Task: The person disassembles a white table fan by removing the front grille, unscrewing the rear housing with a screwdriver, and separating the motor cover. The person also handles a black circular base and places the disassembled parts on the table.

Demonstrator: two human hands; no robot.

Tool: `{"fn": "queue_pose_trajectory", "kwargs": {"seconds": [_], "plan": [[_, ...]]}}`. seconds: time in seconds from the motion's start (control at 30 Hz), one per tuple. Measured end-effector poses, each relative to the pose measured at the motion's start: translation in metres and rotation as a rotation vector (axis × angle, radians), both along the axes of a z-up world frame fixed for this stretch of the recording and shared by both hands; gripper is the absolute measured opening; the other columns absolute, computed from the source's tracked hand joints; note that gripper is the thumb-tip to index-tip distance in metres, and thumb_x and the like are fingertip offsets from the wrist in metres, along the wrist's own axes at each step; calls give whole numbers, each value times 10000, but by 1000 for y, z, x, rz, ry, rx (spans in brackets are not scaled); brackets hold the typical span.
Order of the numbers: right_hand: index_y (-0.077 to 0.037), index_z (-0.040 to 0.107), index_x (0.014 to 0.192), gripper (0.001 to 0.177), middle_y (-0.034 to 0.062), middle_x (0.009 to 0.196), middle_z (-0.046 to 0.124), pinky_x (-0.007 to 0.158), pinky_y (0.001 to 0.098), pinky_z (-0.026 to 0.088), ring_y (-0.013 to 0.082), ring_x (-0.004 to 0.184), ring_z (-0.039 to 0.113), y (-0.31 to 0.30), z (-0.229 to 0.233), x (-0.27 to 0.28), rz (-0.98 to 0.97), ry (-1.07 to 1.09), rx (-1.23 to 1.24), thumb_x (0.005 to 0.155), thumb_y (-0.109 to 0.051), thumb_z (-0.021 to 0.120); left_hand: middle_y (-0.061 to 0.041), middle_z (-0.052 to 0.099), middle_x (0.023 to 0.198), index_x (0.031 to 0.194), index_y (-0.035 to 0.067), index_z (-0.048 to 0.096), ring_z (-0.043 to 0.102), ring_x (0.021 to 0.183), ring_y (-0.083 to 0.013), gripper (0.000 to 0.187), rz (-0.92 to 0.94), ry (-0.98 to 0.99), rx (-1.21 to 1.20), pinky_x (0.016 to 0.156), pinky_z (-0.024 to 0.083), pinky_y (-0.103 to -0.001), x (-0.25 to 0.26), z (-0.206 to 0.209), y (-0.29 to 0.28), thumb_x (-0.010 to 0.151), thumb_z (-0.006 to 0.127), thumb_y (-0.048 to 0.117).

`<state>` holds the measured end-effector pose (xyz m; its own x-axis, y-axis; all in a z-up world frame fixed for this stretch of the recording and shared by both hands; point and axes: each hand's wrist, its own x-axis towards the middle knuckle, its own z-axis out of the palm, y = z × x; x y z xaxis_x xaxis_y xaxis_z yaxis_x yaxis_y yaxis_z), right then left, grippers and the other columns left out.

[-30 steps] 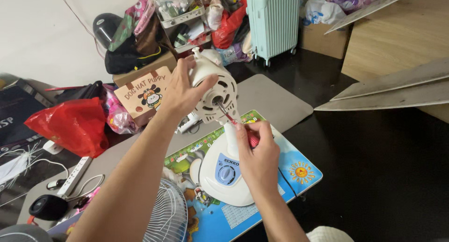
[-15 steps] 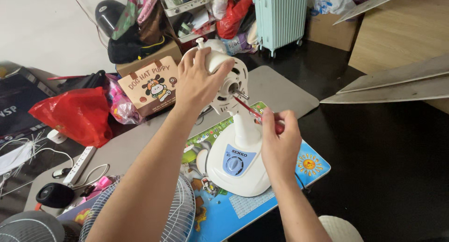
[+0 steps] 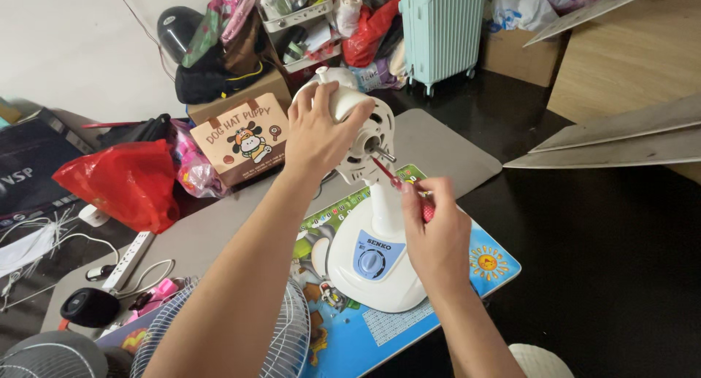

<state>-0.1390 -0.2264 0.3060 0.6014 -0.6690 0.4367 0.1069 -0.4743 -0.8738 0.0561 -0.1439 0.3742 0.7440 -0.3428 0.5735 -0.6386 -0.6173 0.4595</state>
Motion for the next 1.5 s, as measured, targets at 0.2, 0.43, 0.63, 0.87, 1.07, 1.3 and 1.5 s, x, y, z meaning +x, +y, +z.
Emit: {"fn": "queue_pose_trajectory", "kwargs": {"seconds": [0.2,0.43,0.63,0.87,1.07,1.3,1.5], "plan": [[-58,607,983,146,146,818,683,659,404,518,322,736,681,-13,3,-4,101,-245,-380,1002,-199,641,-233,428,1493,1416,124,544,350,1410,-419,820,1,3,27,1155,323,-482,-3,4,0,826,645,685],[-65,605,1079,220,125,778,681,675,397,529,280,735,698,-16,-8,-7,43,68,-66,973,-237,694,-209,420,1503,1420,137,546,323,1421,-421,822,-14,-6,26,1152,314,-483,-9,5,-1,804,663,669],[21,554,1061,314,191,908,626,675,360,514,268,779,625,-6,-8,-8,-61,-429,-501,922,-206,720,-175,424,1517,1399,187,606,342,1415,-423,656,-84,-79,39,1146,318,-473,-10,7,4,878,664,581],[-5,572,1138,296,117,930,687,617,305,526,171,718,652,2,-14,2,-9,-257,-86,956,-199,701,-99,663,1043,1129,-13,637,625,956,-222,261,-63,293,-1081,854,513,-330,-72,-75,3,981,609,201],[-5,544,1184,318,103,926,690,621,295,538,156,732,675,5,-20,5,-19,-231,-25,972,-193,688,-63,698,1007,1101,49,664,650,823,-159,240,-170,1034,-1339,740,545,-363,-86,-121,-17,931,630,215],[12,531,1208,310,130,975,662,704,294,547,151,816,661,2,-20,8,-86,-295,-99,998,-161,679,-38,738,1083,1157,58,679,686,935,-149,271,-505,1200,-1398,842,562,-323,-75,-108,-30,971,606,241],[-2,537,1178,221,79,957,671,690,276,539,115,787,630,2,-25,8,-31,-292,6,1028,-120,649,-51,740,1055,1144,46,667,684,946,-165,247,-556,1237,-1508,845,575,-326,-64,-116,-35,977,637,225]]}}
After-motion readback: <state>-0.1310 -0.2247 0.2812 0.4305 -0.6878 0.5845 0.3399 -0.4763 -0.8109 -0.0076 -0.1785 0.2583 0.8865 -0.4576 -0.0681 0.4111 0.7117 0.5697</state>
